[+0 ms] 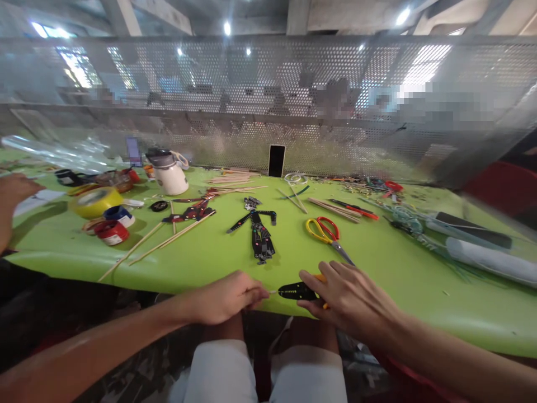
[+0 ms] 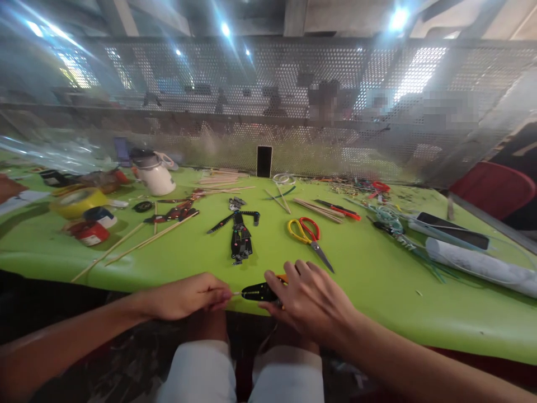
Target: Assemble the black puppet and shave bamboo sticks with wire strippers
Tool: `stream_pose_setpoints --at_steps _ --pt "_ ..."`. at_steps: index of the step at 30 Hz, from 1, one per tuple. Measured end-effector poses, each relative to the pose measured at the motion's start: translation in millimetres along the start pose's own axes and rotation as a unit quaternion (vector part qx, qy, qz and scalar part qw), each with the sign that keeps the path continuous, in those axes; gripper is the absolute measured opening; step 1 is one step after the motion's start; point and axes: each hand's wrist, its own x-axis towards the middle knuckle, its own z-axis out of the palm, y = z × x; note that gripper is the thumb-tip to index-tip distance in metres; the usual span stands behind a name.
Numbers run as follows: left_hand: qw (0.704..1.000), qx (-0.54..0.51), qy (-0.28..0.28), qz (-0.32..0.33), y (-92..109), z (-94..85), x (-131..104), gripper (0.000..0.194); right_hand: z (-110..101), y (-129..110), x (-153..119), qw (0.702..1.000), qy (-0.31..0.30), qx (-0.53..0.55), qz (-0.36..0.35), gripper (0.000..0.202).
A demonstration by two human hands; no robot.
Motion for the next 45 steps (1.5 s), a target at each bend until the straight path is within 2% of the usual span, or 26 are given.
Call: stream_pose_setpoints --at_steps 2,4,6,8,9,10,11,12,13,15,17,19,22,24,26,28,30,33,35,36,37,38,39,41,43,45 --pt "0.987 0.143 0.074 0.019 0 8.0 -1 0.043 2 1 2 0.994 -0.053 0.079 0.055 0.044" --pt "0.939 0.311 0.136 0.061 -4 15.7 -3 0.035 5 2 5 0.965 -0.126 0.199 0.111 0.044" --pt "0.861 0.457 0.185 0.123 -11 22.7 -3 0.029 9 3 9 0.902 -0.212 0.346 0.146 0.051" --pt "0.786 0.551 0.220 0.171 -17 28.8 -4 0.026 12 5 13 0.815 -0.292 0.474 0.163 0.059" --pt "0.760 0.577 0.235 0.185 -18 31.3 -4 0.026 12 5 14 0.780 -0.315 0.514 0.170 0.061" --pt "0.745 0.590 0.246 0.192 -18 33.2 -5 0.027 13 6 16 0.759 -0.326 0.536 0.176 0.062" --pt "0.743 0.591 0.252 0.189 -17 34.5 -5 0.027 13 6 17 0.754 -0.325 0.543 0.177 0.062" --pt "0.755 0.580 0.250 0.174 -15 34.9 -6 0.029 12 5 17 0.763 -0.318 0.536 0.172 0.061" --pt "0.781 0.556 0.243 0.146 -13 34.3 -7 0.030 11 5 17 0.788 -0.302 0.512 0.162 0.060" --pt "0.861 0.461 0.201 0.070 -8 29.1 -7 0.033 8 4 15 0.863 -0.247 0.418 0.136 0.053" --pt "0.945 0.302 0.126 -0.002 -6 19.4 -6 0.039 6 3 12 0.936 -0.178 0.281 0.111 0.044" --pt "0.991 0.120 0.031 -0.045 -8 8.0 -3 0.050 5 3 8 0.979 -0.114 0.152 0.076 0.041" --pt "0.992 -0.050 -0.101 -0.061 -12 -3.3 2 0.059 7 4 3 0.997 -0.063 0.048 0.005 0.044" --pt "0.989 -0.070 -0.125 -0.046 -13 -3.4 5 0.059 9 5 1 0.998 -0.051 0.027 -0.020 0.043" --pt "0.996 -0.015 -0.076 -0.036 -10 2.1 6 0.056 12 6 0 0.997 -0.063 0.037 -0.012 0.042" --pt "0.993 0.115 0.017 -0.037 -6 10.5 5 0.049 15 7 0 0.993 -0.090 0.080 0.018 0.042" --pt "0.952 0.287 0.107 -0.018 -3 19.4 2 0.040 18 8 1 0.977 -0.127 0.162 0.053 0.041" --pt "0.844 0.492 0.200 0.078 -4 31.0 -3 0.031 21 10 5 0.922 -0.200 0.317 0.095 0.047" --pt "0.779 0.564 0.238 0.133 -6 37.1 -4 0.028 23 11 8 0.874 -0.248 0.404 0.107 0.057" --pt "0.760 0.583 0.250 0.141 -7 39.5 -4 0.028 24 12 9 0.858 -0.263 0.429 0.107 0.060" --pt "0.754 0.589 0.256 0.135 -7 41.2 -4 0.028 24 12 11 0.854 -0.266 0.435 0.105 0.060" --pt "0.764 0.582 0.254 0.112 -8 42.0 -3 0.028 24 12 12 0.865 -0.256 0.419 0.103 0.059" --pt "0.787 0.560 0.245 0.079 -8 41.5 -2 0.028 23 13 13 0.888 -0.236 0.383 0.098 0.055" --pt "0.861 0.464 0.206 0.011 -8 35.9 -1 0.029 20 13 13 0.942 -0.180 0.273 0.081 0.045" --pt "0.945 0.302 0.125 -0.024 -6 25.1 0 0.037 16 14 11 0.975 -0.134 0.169 0.051 0.043" --pt "0.993 0.113 0.011 -0.033 -4 12.8 1 0.050 13 14 8 0.989 -0.102 0.104 0.015 0.045"
